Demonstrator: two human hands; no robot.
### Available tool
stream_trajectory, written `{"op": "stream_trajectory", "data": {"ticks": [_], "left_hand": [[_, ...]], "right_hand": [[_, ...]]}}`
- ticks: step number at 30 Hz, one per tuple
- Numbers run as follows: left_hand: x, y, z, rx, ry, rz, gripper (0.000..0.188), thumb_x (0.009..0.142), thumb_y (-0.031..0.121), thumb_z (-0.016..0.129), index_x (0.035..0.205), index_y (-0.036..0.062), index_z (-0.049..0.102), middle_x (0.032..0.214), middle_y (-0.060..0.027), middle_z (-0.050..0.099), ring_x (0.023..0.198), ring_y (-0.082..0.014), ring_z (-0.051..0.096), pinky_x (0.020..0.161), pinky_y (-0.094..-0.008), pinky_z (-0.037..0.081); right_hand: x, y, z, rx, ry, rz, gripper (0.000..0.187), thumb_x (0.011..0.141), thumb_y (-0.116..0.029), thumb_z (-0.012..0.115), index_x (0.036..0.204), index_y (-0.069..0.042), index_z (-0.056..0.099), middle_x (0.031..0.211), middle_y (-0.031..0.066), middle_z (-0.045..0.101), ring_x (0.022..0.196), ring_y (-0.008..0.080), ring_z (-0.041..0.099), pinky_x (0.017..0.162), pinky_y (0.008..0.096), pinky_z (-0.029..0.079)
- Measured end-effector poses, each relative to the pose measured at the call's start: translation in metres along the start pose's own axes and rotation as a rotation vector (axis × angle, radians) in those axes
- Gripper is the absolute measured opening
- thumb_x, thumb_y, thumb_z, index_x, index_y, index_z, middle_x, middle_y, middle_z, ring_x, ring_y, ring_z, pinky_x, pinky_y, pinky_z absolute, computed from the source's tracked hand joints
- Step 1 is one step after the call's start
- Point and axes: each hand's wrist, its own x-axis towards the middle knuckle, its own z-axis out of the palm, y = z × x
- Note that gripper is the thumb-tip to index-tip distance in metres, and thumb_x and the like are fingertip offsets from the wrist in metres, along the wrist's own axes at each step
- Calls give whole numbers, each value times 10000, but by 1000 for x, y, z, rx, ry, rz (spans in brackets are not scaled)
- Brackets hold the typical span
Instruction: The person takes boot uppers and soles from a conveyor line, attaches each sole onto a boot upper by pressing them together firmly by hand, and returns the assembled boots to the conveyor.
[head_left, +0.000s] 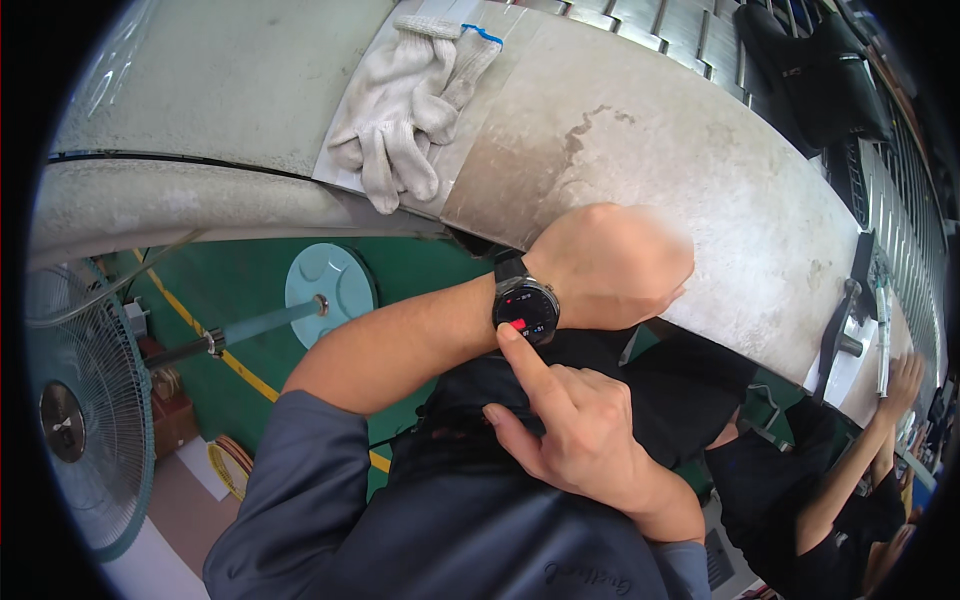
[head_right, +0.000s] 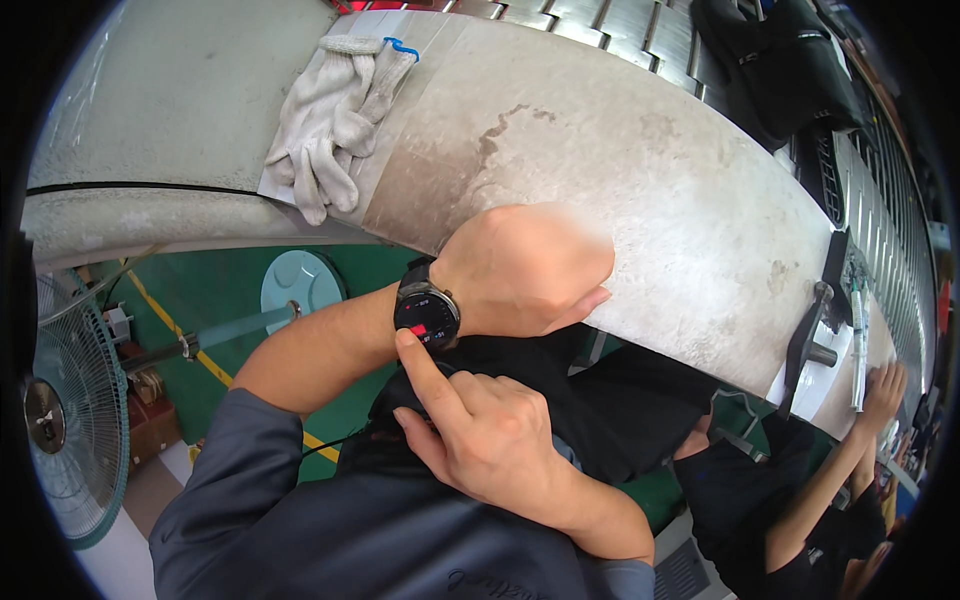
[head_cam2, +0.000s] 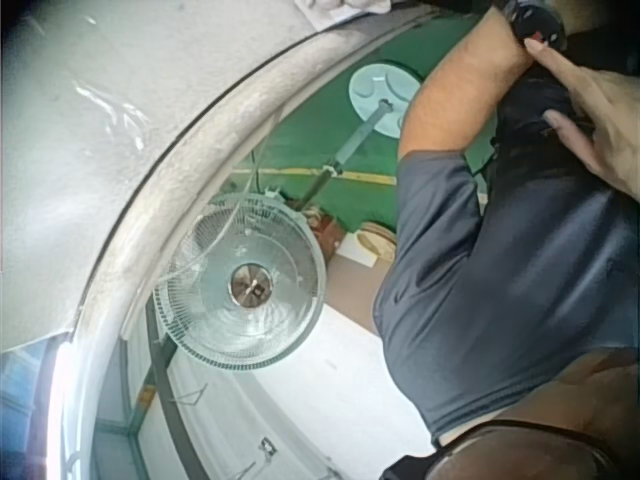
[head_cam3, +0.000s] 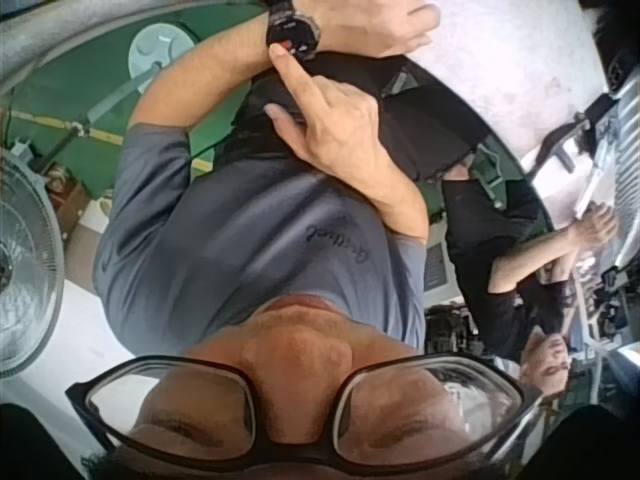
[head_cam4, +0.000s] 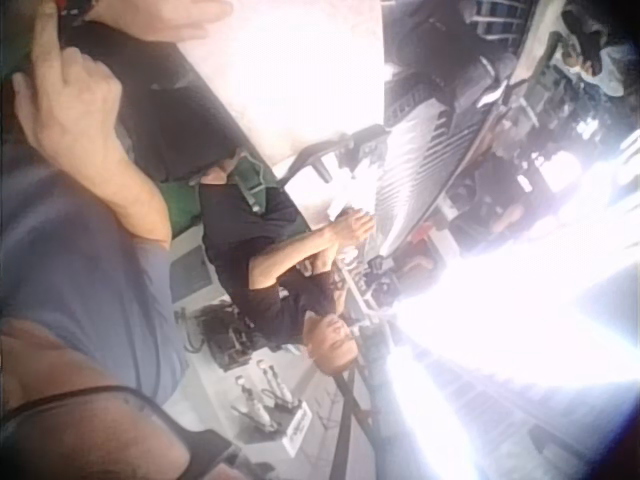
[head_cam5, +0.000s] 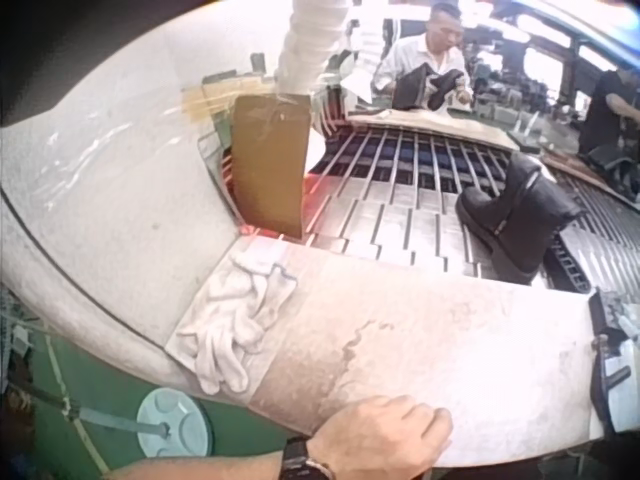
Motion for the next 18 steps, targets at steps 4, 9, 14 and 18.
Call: {"op": "stream_trajectory", "data": {"ticks": [4, 9, 14, 18], "left_hand": [[0, -2, 4, 0, -15, -8, 258, 848, 305, 816, 931, 105, 677, 768, -3, 623, 718, -198, 644, 624, -347, 551], [2, 1, 2, -4, -28, -13, 253, 858, 310, 803, 940, 108, 677, 770, -5, 618, 722, -202, 646, 629, -353, 551], [2, 1, -1, -13, -28, -18, 246, 882, 325, 778, 964, 115, 678, 785, -13, 614, 740, -216, 650, 657, -360, 552], [6, 2, -3, -3, -21, -4, 242, 881, 322, 781, 966, 119, 681, 782, -11, 606, 745, -212, 652, 657, -358, 548]], "right_hand": [[-4, 8, -6, -3, 32, 54, 792, 783, -75, 883, 1489, 96, 567, 640, 16, 540, 513, 171, 546, 503, 319, 452], [-20, 17, -28, -81, 188, 125, 728, 801, -119, 886, 1442, 93, 616, 652, 7, 530, 514, 162, 531, 500, 321, 435], [-17, 63, -81, -278, 387, 151, 457, 874, -107, 840, 1292, 41, 728, 669, 15, 543, 541, 131, 513, 510, 313, 412], [-9, 119, -127, -396, 594, 303, 289, 952, -68, 758, 1226, 22, 746, 684, -7, 540, 612, 69, 516, 558, 273, 413]]}}
